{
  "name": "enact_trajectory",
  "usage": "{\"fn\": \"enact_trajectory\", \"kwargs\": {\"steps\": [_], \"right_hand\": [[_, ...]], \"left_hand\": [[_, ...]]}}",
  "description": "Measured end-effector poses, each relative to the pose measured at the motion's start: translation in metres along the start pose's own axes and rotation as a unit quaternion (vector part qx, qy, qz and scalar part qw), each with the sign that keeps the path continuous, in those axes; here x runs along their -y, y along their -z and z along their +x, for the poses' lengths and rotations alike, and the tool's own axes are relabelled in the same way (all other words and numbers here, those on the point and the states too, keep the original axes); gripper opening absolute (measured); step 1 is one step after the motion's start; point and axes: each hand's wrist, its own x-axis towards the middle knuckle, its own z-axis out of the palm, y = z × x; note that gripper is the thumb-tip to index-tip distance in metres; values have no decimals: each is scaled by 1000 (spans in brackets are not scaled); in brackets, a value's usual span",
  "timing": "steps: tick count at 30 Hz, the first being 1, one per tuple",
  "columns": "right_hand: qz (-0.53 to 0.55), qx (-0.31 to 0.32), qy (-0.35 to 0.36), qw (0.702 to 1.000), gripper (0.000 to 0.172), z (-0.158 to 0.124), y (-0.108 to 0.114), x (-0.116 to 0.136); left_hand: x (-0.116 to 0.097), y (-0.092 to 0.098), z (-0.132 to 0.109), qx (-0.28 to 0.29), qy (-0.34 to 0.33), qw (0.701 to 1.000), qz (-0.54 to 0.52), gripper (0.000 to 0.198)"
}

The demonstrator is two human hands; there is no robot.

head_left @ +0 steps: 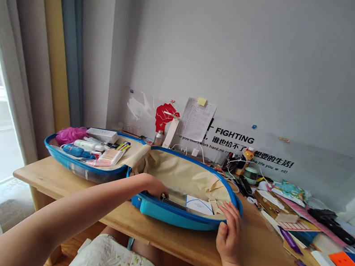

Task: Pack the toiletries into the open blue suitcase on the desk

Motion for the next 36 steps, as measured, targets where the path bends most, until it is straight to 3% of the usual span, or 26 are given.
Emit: {"fn": "enact_trajectory", "kwargs": {"steps": [12, 15, 17, 20, 22, 24, 26, 28, 32, 36], "right_hand": [[-3, -9, 5, 1000, 40, 3, 1, 1], [-9, -2, 13, 1000, 40, 2, 1, -1], [-12, 1, 15, 1000, 39, 2, 2, -1], [-10, 1, 16, 1000, 39, 3, 2, -1], [-6, -2, 14, 1000, 39, 3, 2, -1], [-3, -4, 8, 1000, 40, 3, 1, 0], [-1, -2, 1, 1000, 41, 2, 1, 0], [-3, 3, -2, 1000, 41, 2, 2, -1], [-11, 9, 4, 1000, 42, 1, 4, -1], [-21, 22, 6, 1000, 43, -1, 6, -2]], "left_hand": [[0, -3, 2, 11, 5, 997, -75, 63], [5, 4, -8, -27, -14, 993, -111, 69], [18, 13, -19, -89, -30, 987, -131, 65], [56, 31, -39, -224, 0, 964, -143, 53], [91, 39, -55, -313, 81, 939, -117, 50], [129, 38, -71, -366, 183, 911, -49, 51], [164, 31, -88, -364, 289, 885, 12, 55], [194, 20, -103, -354, 343, 870, 23, 61], [243, 4, -120, -326, 420, 846, 31, 77], [278, 6, -118, -303, 452, 837, 50, 82]]}}
